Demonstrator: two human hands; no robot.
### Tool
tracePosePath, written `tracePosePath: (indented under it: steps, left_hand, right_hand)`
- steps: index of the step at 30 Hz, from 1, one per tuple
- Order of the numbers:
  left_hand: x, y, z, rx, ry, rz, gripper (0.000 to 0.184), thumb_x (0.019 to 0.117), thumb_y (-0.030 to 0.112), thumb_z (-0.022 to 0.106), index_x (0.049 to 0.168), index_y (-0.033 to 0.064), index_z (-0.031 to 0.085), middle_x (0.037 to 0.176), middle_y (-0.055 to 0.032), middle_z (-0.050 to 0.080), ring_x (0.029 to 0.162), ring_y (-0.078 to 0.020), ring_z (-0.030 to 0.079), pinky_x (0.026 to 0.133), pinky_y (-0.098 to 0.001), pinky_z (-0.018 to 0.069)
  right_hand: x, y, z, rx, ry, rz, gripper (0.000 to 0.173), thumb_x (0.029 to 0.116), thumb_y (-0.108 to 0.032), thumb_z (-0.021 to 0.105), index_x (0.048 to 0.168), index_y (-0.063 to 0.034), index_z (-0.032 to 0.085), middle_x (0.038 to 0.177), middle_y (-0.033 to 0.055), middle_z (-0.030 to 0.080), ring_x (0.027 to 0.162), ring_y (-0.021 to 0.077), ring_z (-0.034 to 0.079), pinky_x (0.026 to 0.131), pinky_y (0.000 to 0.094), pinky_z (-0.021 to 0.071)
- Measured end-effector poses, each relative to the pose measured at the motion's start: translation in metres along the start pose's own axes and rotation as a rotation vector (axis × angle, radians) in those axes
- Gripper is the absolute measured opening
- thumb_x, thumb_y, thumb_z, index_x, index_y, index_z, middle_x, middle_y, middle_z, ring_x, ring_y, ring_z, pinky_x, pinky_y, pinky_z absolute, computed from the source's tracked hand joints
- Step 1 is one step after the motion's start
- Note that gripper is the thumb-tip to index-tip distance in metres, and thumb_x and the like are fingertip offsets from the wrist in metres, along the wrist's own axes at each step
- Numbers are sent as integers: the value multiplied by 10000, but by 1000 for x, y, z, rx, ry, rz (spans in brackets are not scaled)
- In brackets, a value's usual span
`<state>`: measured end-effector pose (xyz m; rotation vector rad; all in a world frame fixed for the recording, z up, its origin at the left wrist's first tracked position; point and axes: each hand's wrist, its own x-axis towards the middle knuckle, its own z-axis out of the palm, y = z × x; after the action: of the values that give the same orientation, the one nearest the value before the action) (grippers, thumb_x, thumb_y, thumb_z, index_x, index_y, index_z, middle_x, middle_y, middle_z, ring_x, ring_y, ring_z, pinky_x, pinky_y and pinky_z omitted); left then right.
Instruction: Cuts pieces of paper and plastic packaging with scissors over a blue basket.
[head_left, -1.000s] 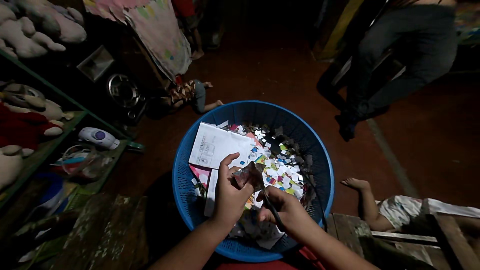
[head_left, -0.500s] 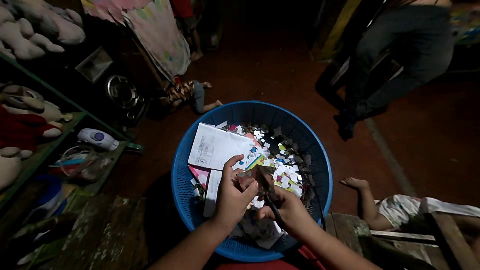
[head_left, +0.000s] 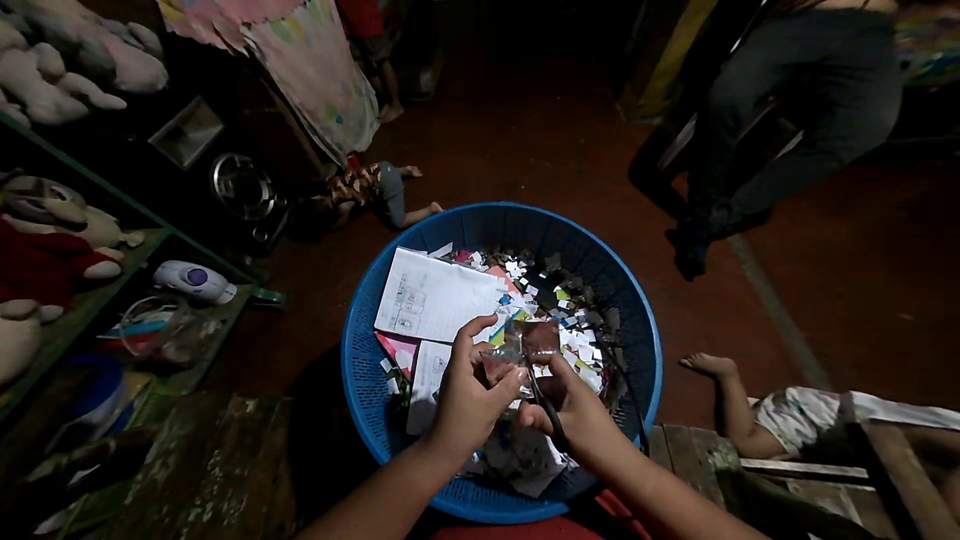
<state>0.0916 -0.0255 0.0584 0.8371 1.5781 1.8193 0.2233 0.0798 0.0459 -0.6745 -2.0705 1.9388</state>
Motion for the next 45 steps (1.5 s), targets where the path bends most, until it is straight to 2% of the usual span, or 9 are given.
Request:
tracePosePath:
  steps: [10,13,18,22,26,33,35,38,45]
  left_hand:
    - [1,-4,-4,54,-13,137,464,877,-15,692,1308,-63,528,1170,-76,638,896,-47,676,785,-214,592]
    - [1,-5,-5,38,-5,163,437,883,-24,683,1296,-67,545,1163,-64,659,924,-45,678,817,-217,590]
    - [1,-6,-6,22,27,172,399,890,-25,674,1265,-54,539,1161,-52,658,922,-48,679,805,-219,591]
    - [-1,-6,-4,21,16,170,397,888,-36,669,1262,-57,537,1188,-57,647,921,-38,680,804,-212,593]
    - [0,-12,-7,88,55,197,347,918,52,674,1246,-25,590,1208,-86,583,877,-39,637,718,-186,571]
    - [-2,-8,-4,38,-3,174,320,973,10,596,1280,-44,528,1071,-10,671,778,-10,651,713,-193,574]
    - [-2,-8,-4,25,-12,159,344,967,8,601,1297,-46,516,1105,-25,653,785,-18,650,716,-197,577]
    - [-2,-7,-3,10,-24,123,375,962,18,607,1316,-43,498,1093,-42,643,812,-49,668,726,-227,596]
    - [-2,-7,-2,-22,-32,89,392,963,9,604,1331,-36,477,1090,-43,639,836,-70,677,750,-246,603]
  right_hand:
    - [-3,2,-3,-19,-16,10,817,761,-612,790,1322,-72,543,786,-119,629,626,-53,545,573,139,468]
    - [-3,3,-3,-59,-12,73,662,721,-639,809,1052,-94,632,732,-106,602,604,-21,541,562,180,467]
    - [-4,2,-4,-71,-105,69,813,730,-680,778,1229,-70,581,802,-104,626,657,-23,564,607,177,493]
    - [-1,6,-3,-105,-89,82,667,706,-746,751,894,-114,656,705,-99,583,592,-6,522,555,202,453]
    - [-3,6,-2,-78,-84,34,820,742,-704,755,1190,-61,515,803,-79,611,652,-5,567,590,191,492]
    - [-1,4,-1,-98,-101,48,626,724,-762,723,855,-151,677,653,-140,556,555,-44,495,530,171,430]
    - [-2,3,2,-70,-51,27,683,710,-744,750,979,-122,670,706,-136,590,594,-50,525,558,165,458]
    - [-3,4,3,-12,-36,-42,977,735,-685,769,1394,-25,479,1006,-72,687,834,-28,648,768,189,568]
    - [-2,9,5,-20,10,-73,843,749,-697,753,1296,-82,576,949,-97,691,828,-34,646,763,193,566]
